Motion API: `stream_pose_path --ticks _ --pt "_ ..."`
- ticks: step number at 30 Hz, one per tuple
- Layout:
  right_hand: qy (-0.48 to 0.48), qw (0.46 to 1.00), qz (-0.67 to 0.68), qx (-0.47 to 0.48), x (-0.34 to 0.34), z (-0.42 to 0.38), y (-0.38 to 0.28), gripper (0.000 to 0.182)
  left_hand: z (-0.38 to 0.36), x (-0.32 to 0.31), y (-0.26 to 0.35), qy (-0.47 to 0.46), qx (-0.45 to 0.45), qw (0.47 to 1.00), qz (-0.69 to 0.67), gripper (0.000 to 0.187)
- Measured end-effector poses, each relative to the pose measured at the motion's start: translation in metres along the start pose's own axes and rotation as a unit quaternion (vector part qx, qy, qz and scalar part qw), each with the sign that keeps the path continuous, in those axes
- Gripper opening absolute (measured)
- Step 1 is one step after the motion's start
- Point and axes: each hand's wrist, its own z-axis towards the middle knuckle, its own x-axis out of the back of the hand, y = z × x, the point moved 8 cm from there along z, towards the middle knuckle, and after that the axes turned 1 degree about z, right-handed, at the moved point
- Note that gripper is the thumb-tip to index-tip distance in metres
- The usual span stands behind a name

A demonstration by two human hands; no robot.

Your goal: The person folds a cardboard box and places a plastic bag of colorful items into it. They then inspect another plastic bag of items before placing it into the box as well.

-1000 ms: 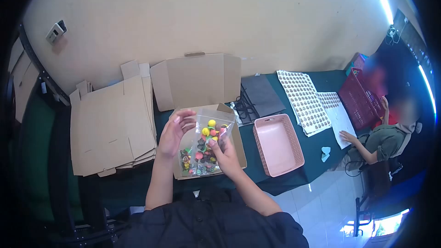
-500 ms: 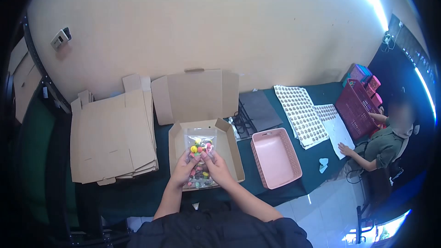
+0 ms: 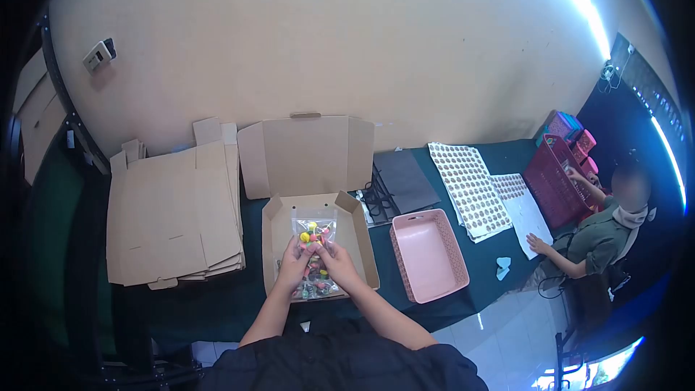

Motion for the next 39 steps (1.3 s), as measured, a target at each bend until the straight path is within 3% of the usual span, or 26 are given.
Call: stream_pose_path --ticks 3,7,11,13,15,16,19,20,23,25,27,29,32,34,35,37,39 --pt "-0.023 0.999 0.026 -0.027 -0.003 -0.001 0.002 0.032 -0.005 0.007 -0.008 -0.007 0.078 0.996 -0.046 0.035" --pt "-0.055 0.997 -0.051 -0.022 0.004 0.003 0.005 0.036 -0.006 0.004 0.001 0.001 0.049 0.996 -0.073 0.034" --pt "-0.015 1.000 -0.011 -0.017 -0.003 0.002 -0.012 0.038 -0.006 0.008 0.004 0.016 0.052 0.996 -0.076 0.036" --pt "-0.038 0.997 -0.010 -0.071 -0.002 0.008 0.000 0.037 -0.005 0.008 0.006 0.022 0.054 0.996 -0.073 0.036" --pt "-0.036 0.998 -0.044 -0.030 -0.007 0.010 -0.008 0.039 -0.005 0.001 0.009 -0.031 0.048 0.998 0.021 0.040" --pt "-0.030 0.993 -0.104 -0.052 -0.002 0.007 -0.011 0.039 -0.003 0.000 0.010 -0.033 0.032 0.999 -0.026 0.045" --pt "0.005 0.997 -0.023 -0.070 -0.002 0.006 -0.006 0.040 -0.006 -0.003 0.013 -0.048 0.015 0.998 0.039 0.050" --pt "0.012 0.998 -0.023 -0.061 -0.002 0.006 -0.008 0.039 -0.009 -0.005 0.014 -0.042 0.062 0.997 0.028 0.053" --pt "0.028 0.994 -0.025 -0.104 0.006 0.005 -0.003 0.040 -0.007 -0.001 0.000 -0.066 0.054 0.996 0.009 0.054" --pt "0.008 0.996 0.002 -0.090 -0.001 0.003 -0.009 0.039 -0.003 0.001 -0.006 -0.044 0.037 0.998 -0.015 0.058" --pt "-0.001 0.994 -0.108 -0.012 -0.008 0.004 -0.020 0.037 -0.002 -0.003 -0.001 -0.041 0.024 0.999 -0.023 0.058" --pt "0.010 0.992 -0.122 -0.039 -0.006 0.002 -0.020 0.034 -0.006 -0.005 0.007 -0.043 0.035 0.998 0.028 0.055" --pt "0.100 0.992 -0.044 -0.060 0.003 0.000 -0.017 0.025 -0.007 -0.008 0.019 -0.060 -0.006 0.991 0.118 0.049" --pt "0.055 0.992 0.046 -0.105 -0.003 0.001 -0.015 0.025 -0.003 -0.004 -0.011 -0.044 0.099 0.993 -0.045 0.042" --pt "0.056 0.992 0.047 -0.106 -0.004 0.001 -0.013 0.025 -0.002 -0.003 -0.014 -0.044 0.101 0.993 -0.045 0.042" --pt "0.003 1.000 -0.024 -0.011 -0.016 0.003 -0.018 0.032 0.003 0.009 -0.008 0.013 0.042 0.995 -0.095 0.038" --pt "-0.007 1.000 -0.021 -0.005 -0.016 0.004 -0.011 0.036 0.003 0.008 -0.003 0.001 0.041 0.996 -0.075 0.035"
